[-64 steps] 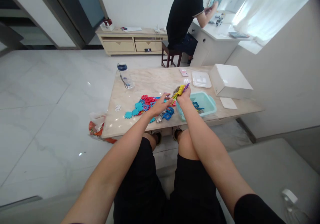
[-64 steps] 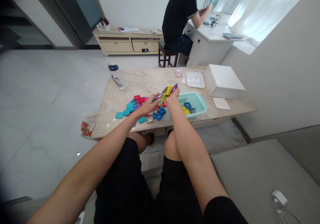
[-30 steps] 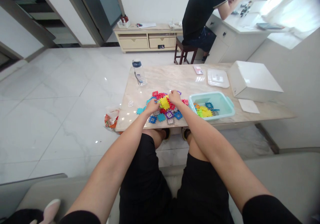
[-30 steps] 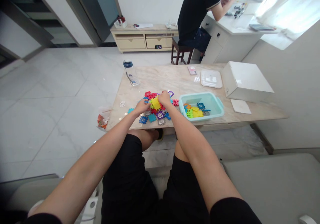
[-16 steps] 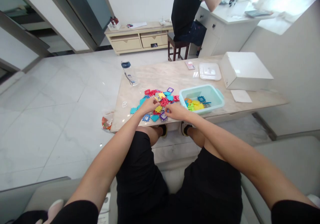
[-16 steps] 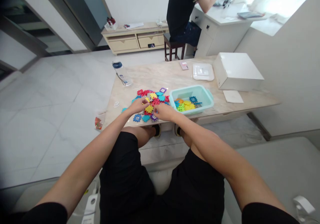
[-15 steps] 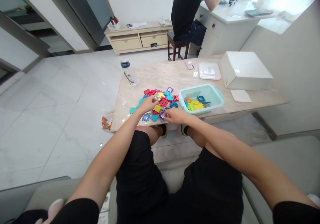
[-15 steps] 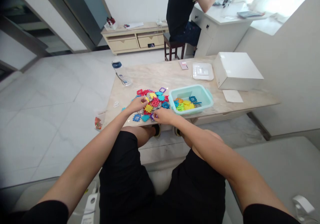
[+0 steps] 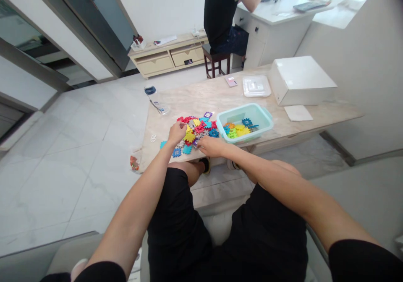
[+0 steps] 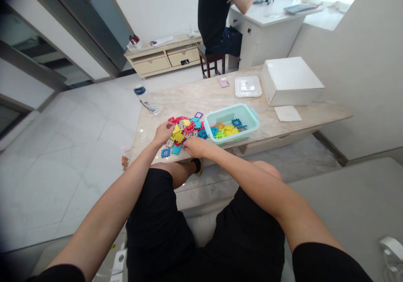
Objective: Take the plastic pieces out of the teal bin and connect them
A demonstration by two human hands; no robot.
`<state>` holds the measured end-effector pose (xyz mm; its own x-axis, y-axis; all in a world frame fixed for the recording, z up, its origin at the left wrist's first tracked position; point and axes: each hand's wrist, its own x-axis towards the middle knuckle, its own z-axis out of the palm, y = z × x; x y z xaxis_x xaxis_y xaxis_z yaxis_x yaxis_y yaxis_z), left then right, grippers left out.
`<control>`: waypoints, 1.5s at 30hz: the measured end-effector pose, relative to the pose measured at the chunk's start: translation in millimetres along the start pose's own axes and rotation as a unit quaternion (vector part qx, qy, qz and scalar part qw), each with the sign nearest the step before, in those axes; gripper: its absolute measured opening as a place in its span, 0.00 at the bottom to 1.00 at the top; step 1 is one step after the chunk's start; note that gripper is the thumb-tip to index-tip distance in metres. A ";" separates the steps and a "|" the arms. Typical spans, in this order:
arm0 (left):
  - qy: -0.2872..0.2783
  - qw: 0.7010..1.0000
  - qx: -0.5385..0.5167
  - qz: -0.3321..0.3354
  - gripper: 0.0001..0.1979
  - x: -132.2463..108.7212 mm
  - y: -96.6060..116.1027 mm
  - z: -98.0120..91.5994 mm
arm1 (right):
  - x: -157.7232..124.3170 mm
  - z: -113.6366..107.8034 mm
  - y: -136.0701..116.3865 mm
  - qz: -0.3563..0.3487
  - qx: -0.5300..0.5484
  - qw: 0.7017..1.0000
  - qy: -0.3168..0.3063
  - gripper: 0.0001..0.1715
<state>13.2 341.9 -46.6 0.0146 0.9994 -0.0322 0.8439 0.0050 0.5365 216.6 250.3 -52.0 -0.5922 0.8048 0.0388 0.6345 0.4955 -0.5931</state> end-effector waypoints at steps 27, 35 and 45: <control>-0.143 0.956 0.093 0.237 0.15 -12.2 94.3 28.3 | -40.8 -97.2 143.0 0.311 -0.093 0.945 0.033 0.20; -0.154 0.950 0.108 0.250 0.15 -6.4 83.2 29.1 | -47.7 -106.6 151.8 0.334 -0.113 0.935 -0.032 0.20; -0.207 0.942 0.087 0.250 0.15 -11.8 83.8 24.8 | -47.6 -92.7 167.1 0.372 -0.159 0.911 -0.083 0.24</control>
<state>97.1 329.6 -22.2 0.6115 0.7755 -0.1569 0.7501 -0.5050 0.4270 396.8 325.1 -78.4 0.0094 0.9091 -0.4165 0.9871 -0.0749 -0.1413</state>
